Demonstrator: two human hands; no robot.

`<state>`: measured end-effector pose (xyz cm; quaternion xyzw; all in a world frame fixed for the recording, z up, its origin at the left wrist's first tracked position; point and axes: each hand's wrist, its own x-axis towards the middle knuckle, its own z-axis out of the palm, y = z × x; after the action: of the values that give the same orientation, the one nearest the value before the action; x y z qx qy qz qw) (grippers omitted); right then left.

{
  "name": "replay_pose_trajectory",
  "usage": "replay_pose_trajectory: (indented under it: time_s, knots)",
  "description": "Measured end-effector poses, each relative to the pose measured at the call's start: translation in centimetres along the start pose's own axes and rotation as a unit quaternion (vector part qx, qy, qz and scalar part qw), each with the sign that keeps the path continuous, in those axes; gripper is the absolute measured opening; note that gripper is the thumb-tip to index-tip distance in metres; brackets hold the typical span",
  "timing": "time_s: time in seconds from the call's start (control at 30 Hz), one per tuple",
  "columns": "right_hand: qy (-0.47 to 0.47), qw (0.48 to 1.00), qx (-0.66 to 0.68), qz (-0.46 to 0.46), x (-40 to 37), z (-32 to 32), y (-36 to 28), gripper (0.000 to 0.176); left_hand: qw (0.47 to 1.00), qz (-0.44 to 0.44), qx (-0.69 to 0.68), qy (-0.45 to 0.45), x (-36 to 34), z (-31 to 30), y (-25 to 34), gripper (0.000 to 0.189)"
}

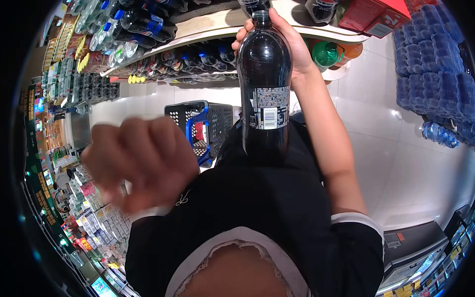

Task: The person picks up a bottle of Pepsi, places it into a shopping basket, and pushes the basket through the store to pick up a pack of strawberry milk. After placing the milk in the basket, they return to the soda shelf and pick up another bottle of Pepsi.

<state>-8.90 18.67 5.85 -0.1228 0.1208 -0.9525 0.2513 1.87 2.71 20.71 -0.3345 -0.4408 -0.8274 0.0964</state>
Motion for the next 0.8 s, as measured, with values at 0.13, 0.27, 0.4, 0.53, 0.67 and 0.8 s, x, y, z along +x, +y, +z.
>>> replay_pose_trajectory:
  time_s: [0.13, 0.27, 0.4, 0.53, 0.67, 0.8]
  knots:
    - [-0.040, 0.999, 0.029, -0.009, 0.2, 1.9, -0.6, 0.045, 0.945, -0.103, 0.266, 0.158, -4.5, -5.2, -6.5, 0.022]
    - [-0.063, 0.998, -0.001, -0.004, 0.6, 2.4, -0.5, 0.047, 0.783, -0.568, -0.216, 0.132, -8.6, -5.2, -10.8, 0.064]
    - [-0.029, 0.998, -0.027, 0.053, 1.7, 1.1, 0.5, 0.045, 0.683, -0.625, -0.375, -0.045, -10.5, -6.6, -12.6, 0.070]
    - [0.036, 0.995, -0.067, 0.058, 1.9, -0.4, 1.0, 0.044, 0.655, -0.588, -0.473, -0.042, -12.1, -7.2, -14.4, 0.048]
    - [0.031, 0.997, -0.053, 0.046, 1.4, -1.5, 0.8, 0.043, 0.646, -0.605, -0.465, -0.031, -12.4, -7.4, -14.9, 0.046]
    - [0.046, 0.997, -0.057, 0.021, 1.1, -1.9, 0.6, 0.044, 0.636, -0.615, -0.465, -0.038, -11.9, -7.3, -14.9, 0.045]
